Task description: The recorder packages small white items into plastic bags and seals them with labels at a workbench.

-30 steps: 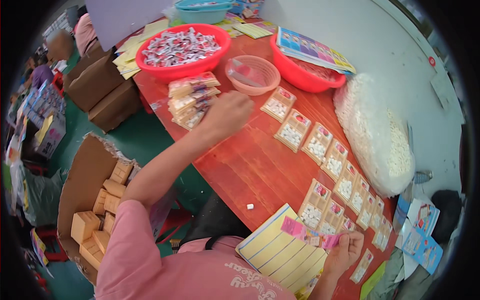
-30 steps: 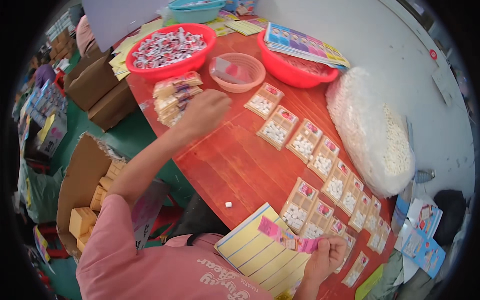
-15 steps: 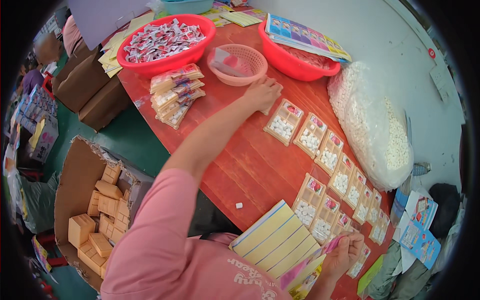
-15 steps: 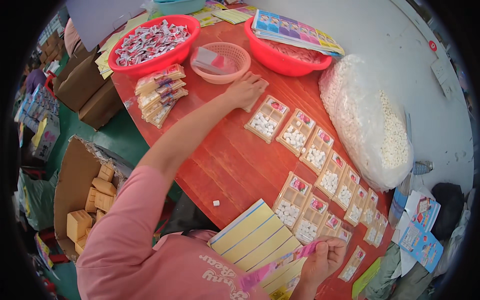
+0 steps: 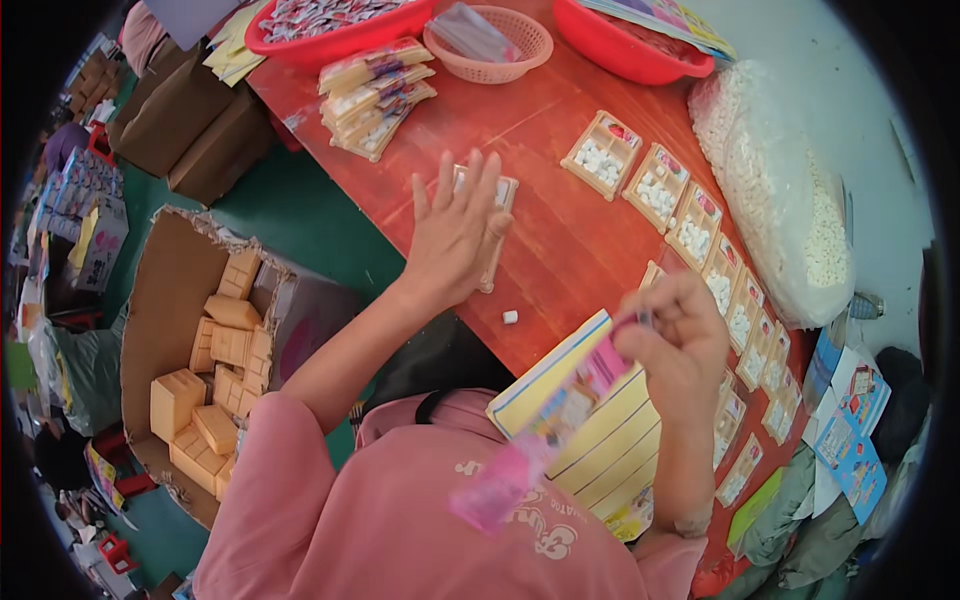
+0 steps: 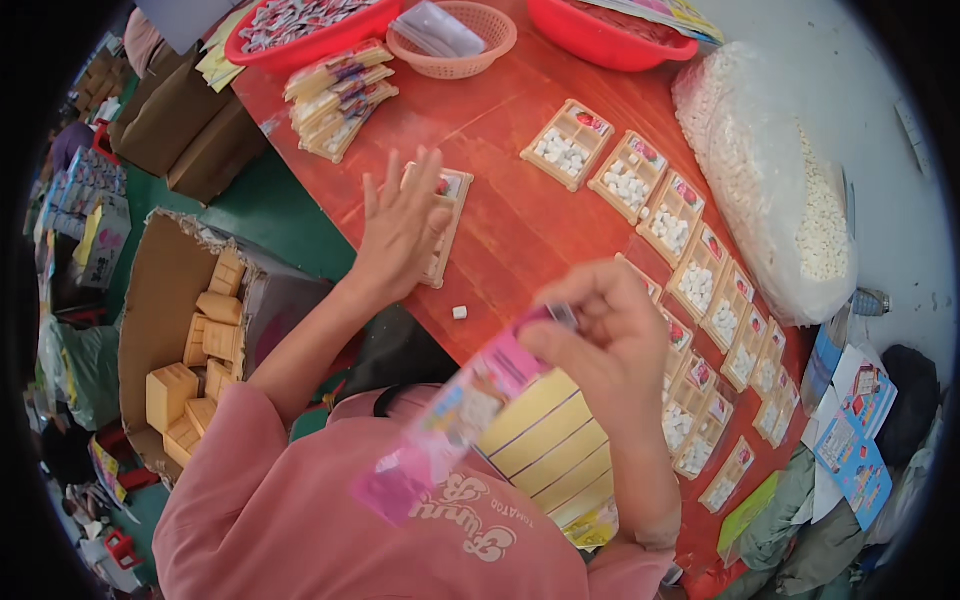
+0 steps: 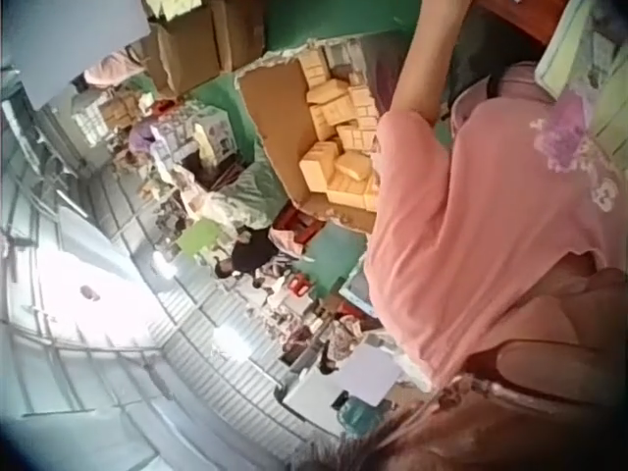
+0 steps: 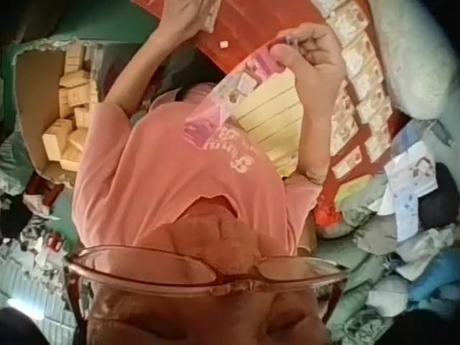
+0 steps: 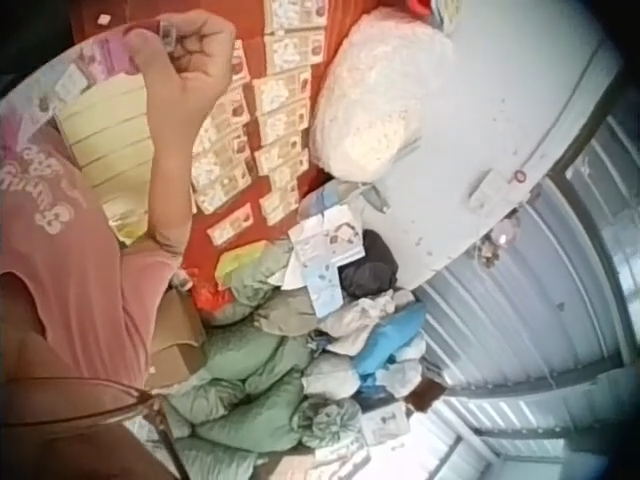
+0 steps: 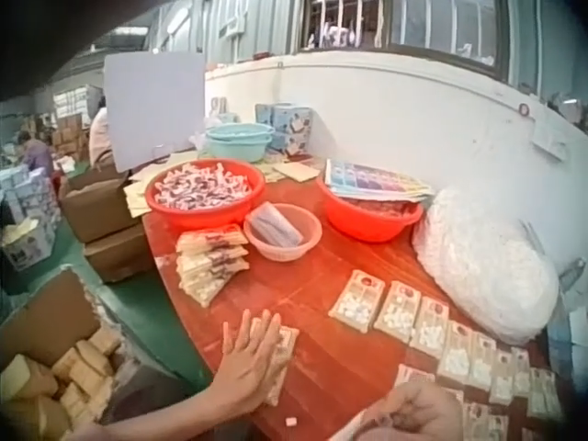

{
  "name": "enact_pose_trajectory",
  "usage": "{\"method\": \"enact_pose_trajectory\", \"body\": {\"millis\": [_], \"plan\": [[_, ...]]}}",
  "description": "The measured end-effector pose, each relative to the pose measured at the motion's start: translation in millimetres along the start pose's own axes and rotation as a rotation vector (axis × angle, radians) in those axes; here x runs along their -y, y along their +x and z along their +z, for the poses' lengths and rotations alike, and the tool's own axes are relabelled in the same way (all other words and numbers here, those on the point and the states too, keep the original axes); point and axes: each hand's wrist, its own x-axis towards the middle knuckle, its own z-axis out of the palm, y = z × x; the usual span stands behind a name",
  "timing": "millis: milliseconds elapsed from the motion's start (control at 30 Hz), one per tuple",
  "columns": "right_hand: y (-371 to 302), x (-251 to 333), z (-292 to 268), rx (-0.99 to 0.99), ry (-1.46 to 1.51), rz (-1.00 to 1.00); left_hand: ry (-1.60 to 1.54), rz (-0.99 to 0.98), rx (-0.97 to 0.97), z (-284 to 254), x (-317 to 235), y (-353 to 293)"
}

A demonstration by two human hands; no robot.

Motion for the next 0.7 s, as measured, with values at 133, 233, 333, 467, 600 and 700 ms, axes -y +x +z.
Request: {"method": "enact_pose_trajectory", "body": {"millis": [133, 233, 333, 467, 600, 700], "plan": [[37, -27, 19, -0.131, 0.001, -0.039, -0.776, -0.146, -0.15, -47, 3, -15], [57, -43, 30, -0.184, -0.022, -0.059, -1.711, -0.44, 0.137, -69, 8, -23], [69, -63, 35, -0.303, -0.041, -0.03, -1.629, -0.427, 0.052, -71, 24, -22], [77, -88, 33, -0.346, -0.024, 0.103, -1.283, -0.619, 0.113, -61, 44, -5], [82, -101, 35, -0.363, -0.079, 0.166, -1.099, -0.603, 0.112, -44, 62, 3], [86, -108, 33, -0.355, -0.109, 0.148, -0.973, -0.562, 0.092, -39, 66, 9]]}}
